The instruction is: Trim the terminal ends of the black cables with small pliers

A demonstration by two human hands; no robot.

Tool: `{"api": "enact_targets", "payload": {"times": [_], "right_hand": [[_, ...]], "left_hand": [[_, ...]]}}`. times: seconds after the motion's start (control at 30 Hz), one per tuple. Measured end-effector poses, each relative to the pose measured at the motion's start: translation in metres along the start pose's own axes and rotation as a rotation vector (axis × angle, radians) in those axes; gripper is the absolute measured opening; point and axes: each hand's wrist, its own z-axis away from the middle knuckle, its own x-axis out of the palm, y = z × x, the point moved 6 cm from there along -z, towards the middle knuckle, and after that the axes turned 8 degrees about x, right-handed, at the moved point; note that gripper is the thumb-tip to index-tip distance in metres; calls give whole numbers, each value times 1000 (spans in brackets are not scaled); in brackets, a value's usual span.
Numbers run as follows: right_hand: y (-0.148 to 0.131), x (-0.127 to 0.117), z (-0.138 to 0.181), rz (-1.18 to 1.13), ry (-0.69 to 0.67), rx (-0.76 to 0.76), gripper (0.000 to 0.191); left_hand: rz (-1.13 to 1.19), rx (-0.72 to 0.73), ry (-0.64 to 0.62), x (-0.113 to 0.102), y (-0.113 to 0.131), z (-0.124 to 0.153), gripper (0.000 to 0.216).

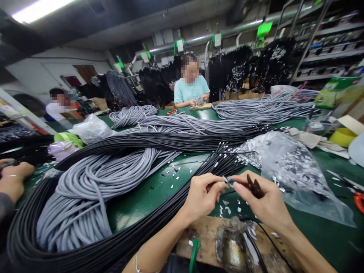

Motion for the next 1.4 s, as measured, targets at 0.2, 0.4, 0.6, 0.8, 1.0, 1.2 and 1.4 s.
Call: {"api": "enact_targets", "payload": {"times": [0.2,0.4,0.6,0.8,1.0,1.2,1.4], "right_hand": [[-10,4,11,121,85,-260,15],[-15,7,21,351,211,-426,16],[-39,10,27,315,237,-537,22],[-30,0,21,443,280,-399,30],[-32,0,27,572,331,-550,28],[-39,0,32,678,351,-639,32],[-40,0,31,727,376,-635,28]], "left_hand": [[-26,-23,-10,1,-2,1,25],[-253,37,27,1,6,2,17],[37,-118,-7,5,-5,-1,31],[414,-204,-59,6,-8,-1,42],[618,-159,-123,8,-5,2,41],[672,-163,-162,10,-6,2,39],[633,-198,-118,9,-4,0,41]]}}
